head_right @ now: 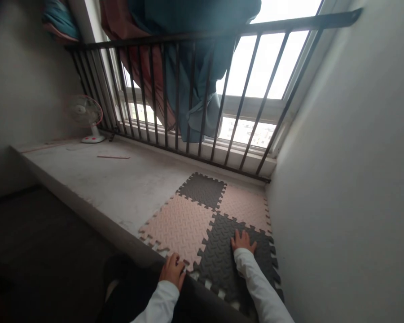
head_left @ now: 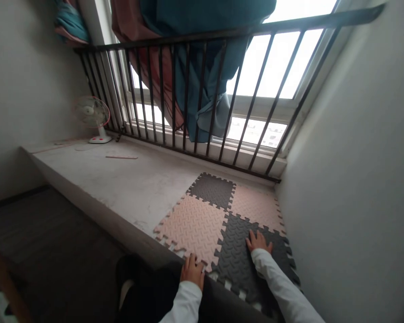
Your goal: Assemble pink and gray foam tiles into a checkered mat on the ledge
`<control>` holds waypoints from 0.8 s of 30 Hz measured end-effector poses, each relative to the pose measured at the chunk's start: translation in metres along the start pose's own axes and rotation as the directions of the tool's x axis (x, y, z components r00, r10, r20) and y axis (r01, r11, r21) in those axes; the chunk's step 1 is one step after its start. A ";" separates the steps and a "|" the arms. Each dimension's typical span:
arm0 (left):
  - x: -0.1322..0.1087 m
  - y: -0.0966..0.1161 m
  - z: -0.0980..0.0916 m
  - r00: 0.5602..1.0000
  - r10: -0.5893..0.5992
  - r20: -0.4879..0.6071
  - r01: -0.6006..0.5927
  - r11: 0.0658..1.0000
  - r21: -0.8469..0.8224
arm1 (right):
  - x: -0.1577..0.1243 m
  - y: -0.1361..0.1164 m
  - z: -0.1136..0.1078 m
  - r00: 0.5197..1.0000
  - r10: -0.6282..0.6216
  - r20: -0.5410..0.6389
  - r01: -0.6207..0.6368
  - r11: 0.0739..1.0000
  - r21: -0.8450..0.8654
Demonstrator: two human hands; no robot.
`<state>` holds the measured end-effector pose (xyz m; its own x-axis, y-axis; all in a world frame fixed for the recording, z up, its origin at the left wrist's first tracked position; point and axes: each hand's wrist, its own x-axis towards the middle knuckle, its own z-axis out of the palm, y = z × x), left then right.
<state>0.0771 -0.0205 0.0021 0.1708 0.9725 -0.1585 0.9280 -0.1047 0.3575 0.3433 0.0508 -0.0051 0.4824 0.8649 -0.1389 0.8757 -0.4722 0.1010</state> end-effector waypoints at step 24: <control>-0.013 -0.008 -0.006 0.912 -0.079 -0.402 0.046 0.995 -0.091 | -0.077 0.030 -0.010 0.995 0.069 0.071 -0.074 0.995 0.070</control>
<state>0.0658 -0.0308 0.0067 -0.0509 0.9790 0.1975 0.9008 -0.0404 0.4324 0.3325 -0.0283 0.0187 0.5421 0.8159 -0.2011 0.8369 -0.5457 0.0421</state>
